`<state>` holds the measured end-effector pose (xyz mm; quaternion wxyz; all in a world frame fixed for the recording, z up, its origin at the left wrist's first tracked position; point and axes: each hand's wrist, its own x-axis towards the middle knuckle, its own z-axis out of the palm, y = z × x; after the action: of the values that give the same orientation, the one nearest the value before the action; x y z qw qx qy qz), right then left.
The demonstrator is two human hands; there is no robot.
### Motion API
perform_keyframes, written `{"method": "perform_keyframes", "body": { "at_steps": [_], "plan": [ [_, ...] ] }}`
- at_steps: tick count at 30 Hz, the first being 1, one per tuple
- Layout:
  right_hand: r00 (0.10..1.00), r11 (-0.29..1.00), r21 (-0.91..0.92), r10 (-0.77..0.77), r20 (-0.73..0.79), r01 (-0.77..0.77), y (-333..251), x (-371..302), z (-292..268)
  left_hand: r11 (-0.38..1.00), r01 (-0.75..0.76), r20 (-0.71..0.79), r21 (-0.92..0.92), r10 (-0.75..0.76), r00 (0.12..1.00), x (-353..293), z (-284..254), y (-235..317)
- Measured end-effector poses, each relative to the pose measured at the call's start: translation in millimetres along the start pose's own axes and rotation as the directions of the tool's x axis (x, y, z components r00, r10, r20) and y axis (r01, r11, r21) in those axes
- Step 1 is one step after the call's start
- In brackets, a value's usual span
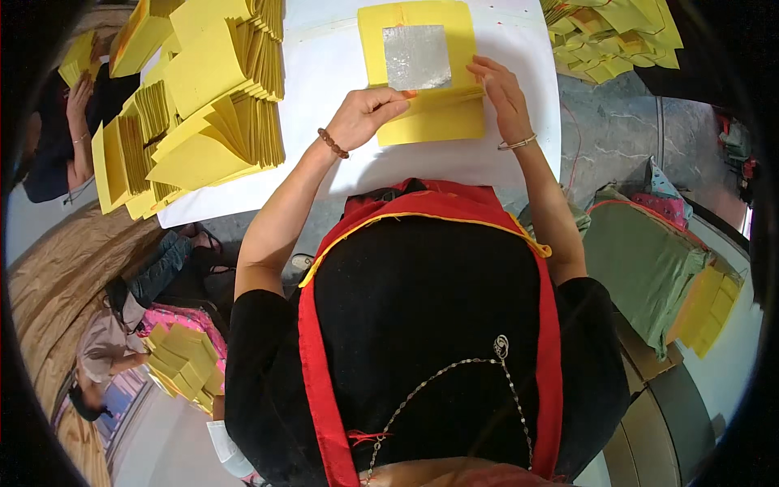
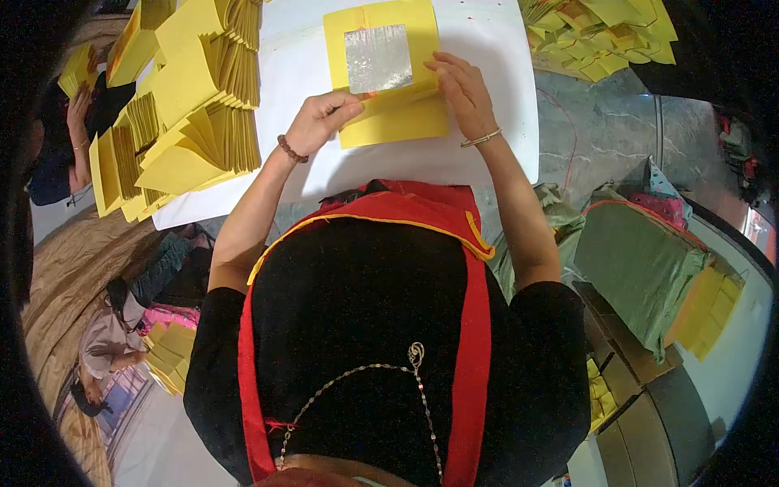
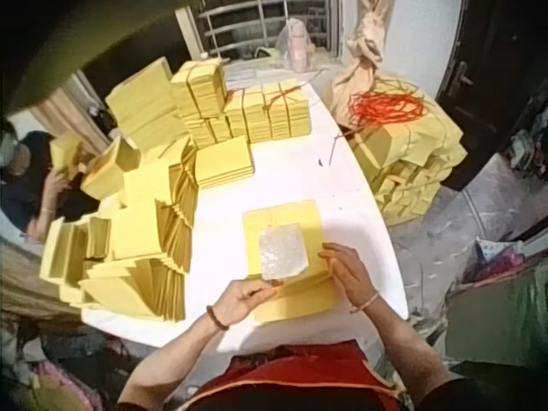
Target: The person repeatedly takes sheets from a stack of paper by hand, folds each sheet, presses it flat, and stacks the folded papers on the table.
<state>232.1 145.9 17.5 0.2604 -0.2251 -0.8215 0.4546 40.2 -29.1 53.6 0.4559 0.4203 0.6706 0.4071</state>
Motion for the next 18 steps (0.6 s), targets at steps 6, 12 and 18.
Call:
{"method": "perform_keyframes", "body": {
  "at_steps": [6, 12, 18],
  "plan": [
    [0.988, 0.998, -0.013, 0.055, -0.142, -0.058, -19.7, -14.8, 3.0, 0.999, 0.034, 0.039, -0.031, -0.033, 0.999, 1.7, -4.5, 1.3],
    [0.922, 0.862, 0.403, 0.374, -0.098, -0.307, -28.4, -26.3, 12.0, 0.994, 0.062, 0.05, -0.095, -0.058, 0.997, 7.3, -8.9, -8.4],
    [0.878, 0.801, 0.463, 0.469, -0.095, -0.378, -33.9, -28.5, 8.3, 0.985, 0.08, 0.104, -0.154, -0.064, 0.993, 12.2, -13.4, -12.5]
  ]
}}
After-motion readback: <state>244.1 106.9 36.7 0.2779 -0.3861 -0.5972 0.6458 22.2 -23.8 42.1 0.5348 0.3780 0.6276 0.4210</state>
